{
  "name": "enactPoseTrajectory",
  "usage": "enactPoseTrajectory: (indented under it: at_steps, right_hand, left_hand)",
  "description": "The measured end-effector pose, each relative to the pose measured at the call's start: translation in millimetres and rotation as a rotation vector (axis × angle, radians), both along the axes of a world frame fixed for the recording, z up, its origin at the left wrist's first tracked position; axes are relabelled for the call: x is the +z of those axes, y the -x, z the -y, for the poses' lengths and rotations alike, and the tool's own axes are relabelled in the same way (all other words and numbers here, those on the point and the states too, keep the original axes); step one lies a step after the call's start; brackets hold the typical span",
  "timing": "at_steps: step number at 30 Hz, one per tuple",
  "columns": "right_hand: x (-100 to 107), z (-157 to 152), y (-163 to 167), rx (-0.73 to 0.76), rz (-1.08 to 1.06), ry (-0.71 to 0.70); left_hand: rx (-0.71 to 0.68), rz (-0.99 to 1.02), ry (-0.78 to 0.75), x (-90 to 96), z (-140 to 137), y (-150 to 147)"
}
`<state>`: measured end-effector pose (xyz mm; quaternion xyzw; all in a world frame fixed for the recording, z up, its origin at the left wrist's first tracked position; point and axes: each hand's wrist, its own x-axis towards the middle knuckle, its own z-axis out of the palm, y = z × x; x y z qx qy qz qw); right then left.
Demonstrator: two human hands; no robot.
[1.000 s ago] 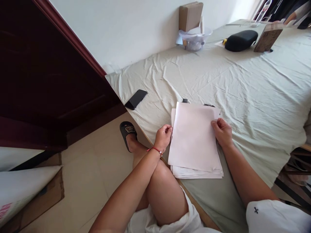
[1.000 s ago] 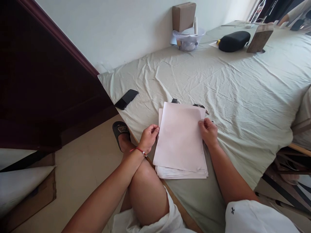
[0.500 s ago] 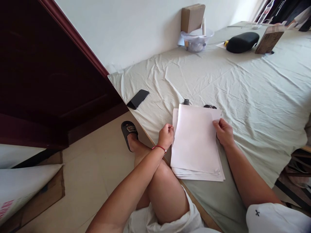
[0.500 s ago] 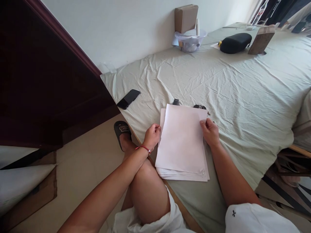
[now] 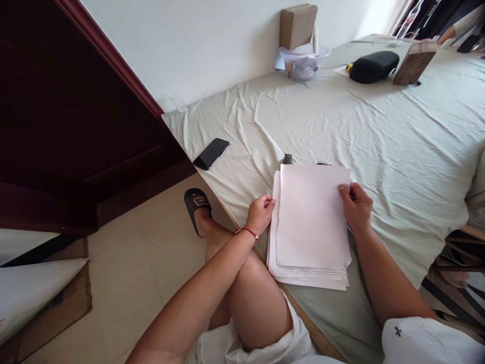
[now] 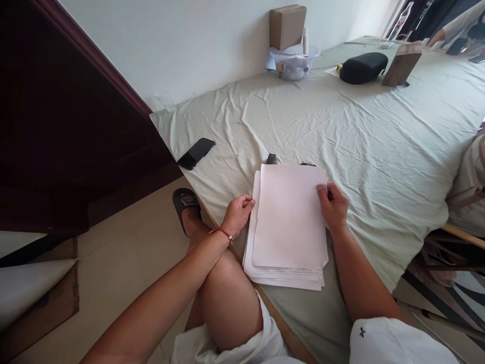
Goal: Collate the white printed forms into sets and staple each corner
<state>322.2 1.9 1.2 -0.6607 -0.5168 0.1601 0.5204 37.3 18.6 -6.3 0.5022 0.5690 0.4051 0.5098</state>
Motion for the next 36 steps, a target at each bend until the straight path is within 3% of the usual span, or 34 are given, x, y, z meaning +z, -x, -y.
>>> enactPoseTrajectory:
  at_steps: [5,11,15,23,36]
  right_hand:
    - [-0.6,1.8,4.0,0.118,-0.083,0.088]
    - [9.3,3.3,17.8,0.051,0.051,0.116]
    - [9.2,1.3,26.4,0.004,0.117,0.118]
    - [1.0,2.8,32.9,0.015,0.176,0.142]
    - [-3.5,3.3,31.6,-0.013,0.178,0.176]
  left_hand:
    - [0.003,-0.105,-0.029,-1.7,-1.2,-1.6]
    - [0.060,-0.221,-0.035,5.8,0.7,6.5]
    - [0.053,-0.180,0.042,-0.7,-4.2,10.3]
    - [0.132,-0.055,0.001,2.9,-1.2,0.1]
    - [-0.042,-0.114,-0.021,-7.7,-1.9,0.8]
